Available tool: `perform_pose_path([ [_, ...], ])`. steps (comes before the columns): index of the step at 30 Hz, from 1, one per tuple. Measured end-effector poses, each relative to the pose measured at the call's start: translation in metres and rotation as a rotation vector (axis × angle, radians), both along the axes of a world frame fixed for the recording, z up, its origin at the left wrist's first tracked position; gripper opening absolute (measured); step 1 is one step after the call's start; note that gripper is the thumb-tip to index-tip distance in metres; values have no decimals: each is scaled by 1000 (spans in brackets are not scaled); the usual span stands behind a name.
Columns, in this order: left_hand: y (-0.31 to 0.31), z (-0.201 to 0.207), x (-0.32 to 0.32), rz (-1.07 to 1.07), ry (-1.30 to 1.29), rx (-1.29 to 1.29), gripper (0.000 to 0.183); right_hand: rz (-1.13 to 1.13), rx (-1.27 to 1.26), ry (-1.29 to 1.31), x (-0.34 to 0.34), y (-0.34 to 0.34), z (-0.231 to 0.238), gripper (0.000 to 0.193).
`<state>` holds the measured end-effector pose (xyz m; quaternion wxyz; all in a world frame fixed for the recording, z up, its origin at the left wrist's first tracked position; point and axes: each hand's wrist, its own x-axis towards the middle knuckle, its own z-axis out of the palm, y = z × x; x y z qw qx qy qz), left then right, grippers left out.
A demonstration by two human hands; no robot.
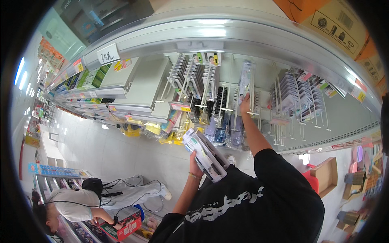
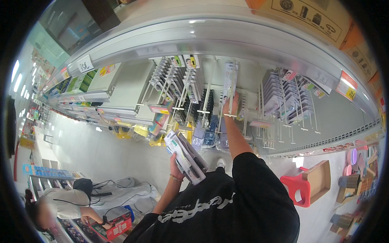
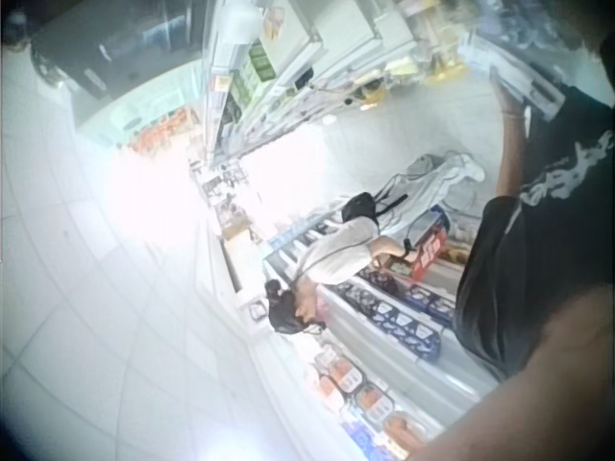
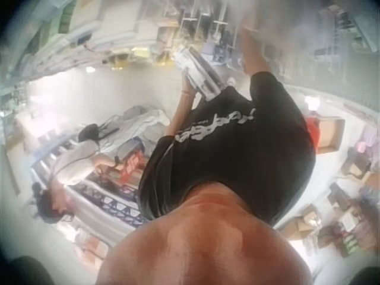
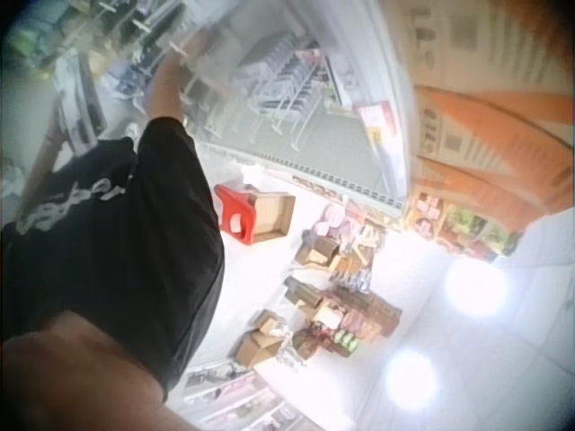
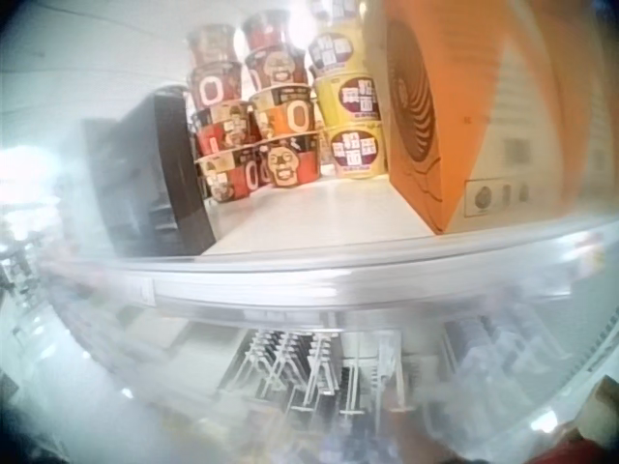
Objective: The person organizes toothbrush packages on a retail shelf by taking a group of them and placing them one by one onto display hooks.
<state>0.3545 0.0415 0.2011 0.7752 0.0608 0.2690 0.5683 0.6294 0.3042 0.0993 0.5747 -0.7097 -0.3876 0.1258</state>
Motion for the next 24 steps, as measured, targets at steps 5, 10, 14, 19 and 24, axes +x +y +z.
perform_pose_path([
  [5,3,3,-7,-12,-14,-8,53,-183,83,-392,-11,-20,6,43],
  [10,6,-4,-6,-6,31,-47,52,393,-202,19,-43,-128,9,35],
  [14,3,-11,-7,-95,27,-107,55,768,-495,732,-91,-207,74,37],
  [19,5,-7,-1,-263,33,-127,58,927,-590,327,-105,-251,114,39],
  [24,-10,-20,-2,-358,75,-58,59,726,-504,221,-112,-283,117,30],
])
